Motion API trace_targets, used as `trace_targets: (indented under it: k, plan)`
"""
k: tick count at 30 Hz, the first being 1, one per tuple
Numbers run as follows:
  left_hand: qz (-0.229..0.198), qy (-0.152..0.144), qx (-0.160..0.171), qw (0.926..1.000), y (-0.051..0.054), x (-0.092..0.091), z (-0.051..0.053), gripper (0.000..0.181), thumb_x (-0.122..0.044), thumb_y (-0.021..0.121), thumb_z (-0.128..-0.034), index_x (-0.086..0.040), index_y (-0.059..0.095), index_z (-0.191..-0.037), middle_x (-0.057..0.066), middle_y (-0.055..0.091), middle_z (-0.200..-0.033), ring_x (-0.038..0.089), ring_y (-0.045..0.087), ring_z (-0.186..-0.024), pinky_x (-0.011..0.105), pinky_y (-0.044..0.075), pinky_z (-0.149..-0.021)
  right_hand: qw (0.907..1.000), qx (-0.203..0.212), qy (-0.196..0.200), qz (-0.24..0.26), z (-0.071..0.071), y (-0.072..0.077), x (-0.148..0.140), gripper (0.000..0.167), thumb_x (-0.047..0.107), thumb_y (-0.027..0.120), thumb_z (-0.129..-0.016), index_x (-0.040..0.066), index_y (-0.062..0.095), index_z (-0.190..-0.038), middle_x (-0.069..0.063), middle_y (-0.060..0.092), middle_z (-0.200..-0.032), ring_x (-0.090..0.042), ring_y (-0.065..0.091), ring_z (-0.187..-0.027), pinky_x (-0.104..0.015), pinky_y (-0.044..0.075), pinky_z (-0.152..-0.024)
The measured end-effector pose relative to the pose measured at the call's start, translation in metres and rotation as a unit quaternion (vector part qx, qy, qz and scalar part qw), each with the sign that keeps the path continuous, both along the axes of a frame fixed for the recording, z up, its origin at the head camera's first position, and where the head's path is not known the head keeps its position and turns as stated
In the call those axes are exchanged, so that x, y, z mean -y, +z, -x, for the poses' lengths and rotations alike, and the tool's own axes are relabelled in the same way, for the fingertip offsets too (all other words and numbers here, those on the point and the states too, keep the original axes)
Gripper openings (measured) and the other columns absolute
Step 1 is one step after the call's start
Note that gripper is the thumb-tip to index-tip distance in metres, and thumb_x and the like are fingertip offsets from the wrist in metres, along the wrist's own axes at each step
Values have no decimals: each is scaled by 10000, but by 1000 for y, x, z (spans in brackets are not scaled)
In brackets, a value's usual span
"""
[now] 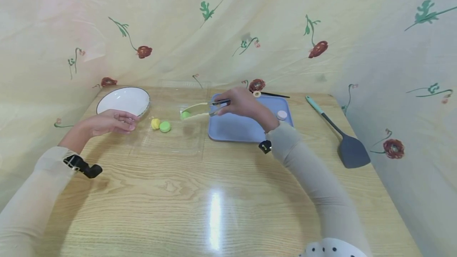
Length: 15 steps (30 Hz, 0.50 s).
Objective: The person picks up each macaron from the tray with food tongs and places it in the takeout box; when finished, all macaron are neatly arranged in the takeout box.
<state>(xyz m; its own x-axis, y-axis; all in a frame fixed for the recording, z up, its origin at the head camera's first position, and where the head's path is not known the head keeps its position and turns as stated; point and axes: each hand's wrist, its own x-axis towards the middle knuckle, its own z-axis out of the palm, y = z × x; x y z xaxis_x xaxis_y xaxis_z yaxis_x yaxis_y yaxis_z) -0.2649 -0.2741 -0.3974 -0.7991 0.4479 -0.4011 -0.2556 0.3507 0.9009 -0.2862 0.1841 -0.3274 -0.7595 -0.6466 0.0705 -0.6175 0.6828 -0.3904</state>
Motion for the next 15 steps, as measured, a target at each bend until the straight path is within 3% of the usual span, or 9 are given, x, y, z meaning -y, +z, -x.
trace_targets:
  k: [6,15]
  plan:
    - [-38,-22,-46,10000,-1,0,0,537,-18,663,-966,150,415,-1411,-19,699,-1084,78,703,-973,248,625,-886,9991,-239,331,-107,4,-7,10,409,277,810,-882,98,739,-1243,-69,731,-782,-103,430,-556,-256,343,-540]
    - [27,42,-53,10000,-1,0,0,549,-7,659,-964,146,402,-1425,-15,697,-1078,69,701,-965,244,623,-890,9990,-233,284,-252,7,-16,21,432,292,813,-877,113,732,-1262,-78,785,-993,-138,585,-630,-297,449,-582]
